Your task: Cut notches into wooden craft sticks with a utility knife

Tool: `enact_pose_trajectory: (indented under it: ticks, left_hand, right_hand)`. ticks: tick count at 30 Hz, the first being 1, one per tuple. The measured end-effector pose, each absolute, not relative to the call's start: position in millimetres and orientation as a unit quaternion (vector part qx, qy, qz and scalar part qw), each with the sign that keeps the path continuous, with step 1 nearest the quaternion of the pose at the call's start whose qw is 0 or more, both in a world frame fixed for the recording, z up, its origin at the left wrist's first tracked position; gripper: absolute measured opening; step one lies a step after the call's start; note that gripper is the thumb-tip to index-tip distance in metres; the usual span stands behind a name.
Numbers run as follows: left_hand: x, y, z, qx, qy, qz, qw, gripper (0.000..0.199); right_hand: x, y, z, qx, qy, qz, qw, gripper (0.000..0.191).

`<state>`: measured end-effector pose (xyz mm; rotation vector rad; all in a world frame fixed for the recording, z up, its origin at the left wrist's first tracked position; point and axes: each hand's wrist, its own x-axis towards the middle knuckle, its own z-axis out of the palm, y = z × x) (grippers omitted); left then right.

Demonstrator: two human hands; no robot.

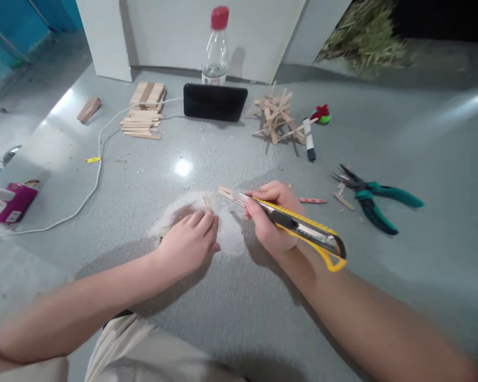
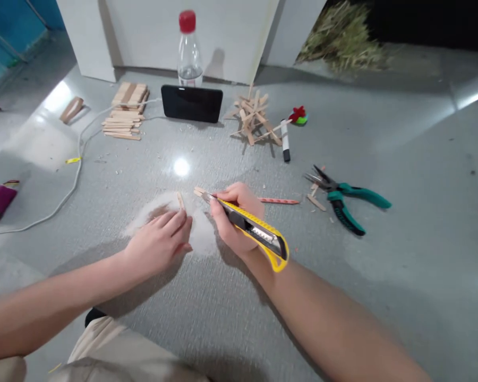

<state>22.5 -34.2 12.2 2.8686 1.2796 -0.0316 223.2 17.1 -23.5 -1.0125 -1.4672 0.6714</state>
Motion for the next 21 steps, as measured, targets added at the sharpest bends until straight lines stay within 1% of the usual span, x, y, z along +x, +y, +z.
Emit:
enact_pose_trajectory:
  ticks: [2, 4, 6, 10, 15, 18, 21]
  left_hand:
    - [25.1, -41.3, 8.9, 0.921, 0.390, -0.001, -0.008, 0.040]
    - [24.9, -42.9, 11.6, 0.929, 0.370, 0.003, -0.013, 0.022]
    - [24.0, -41.6, 17.4, 0.934, 0.356, 0.008, -0.016, 0.013]
    - [21.1, -35.4, 24.4, 0.942, 0.333, 0.036, -0.016, 0.015]
    - [4.9, -21.2, 17.0, 0.944, 0.311, 0.113, -0.005, 0.019]
    - [-6.7, -12.5, 13.6, 0.939, 0.304, 0.157, 0.024, 0.019]
    - [-10.0, -11.0, 15.0, 0.929, 0.312, 0.192, 0.047, 0.019]
  right_hand:
    - [223.6, 17.2, -23.7, -0.430, -0.632, 0.293, 0.575, 0.010]
    - [224.0, 17.3, -23.8, -0.427, -0.637, 0.297, 0.569, 0.011]
    - [224.0, 17.6, -22.9, -0.425, -0.643, 0.299, 0.563, 0.011]
    - [223.4, 17.8, -16.5, -0.421, -0.660, 0.301, 0.545, 0.013]
    - [223.3, 18.4, -6.8, -0.393, -0.695, 0.332, 0.503, 0.018]
    - [223.5, 18.7, -4.5, -0.372, -0.723, 0.354, 0.462, 0.024]
    - [224.5, 16.6, -3.7, -0.353, -0.757, 0.361, 0.416, 0.025]
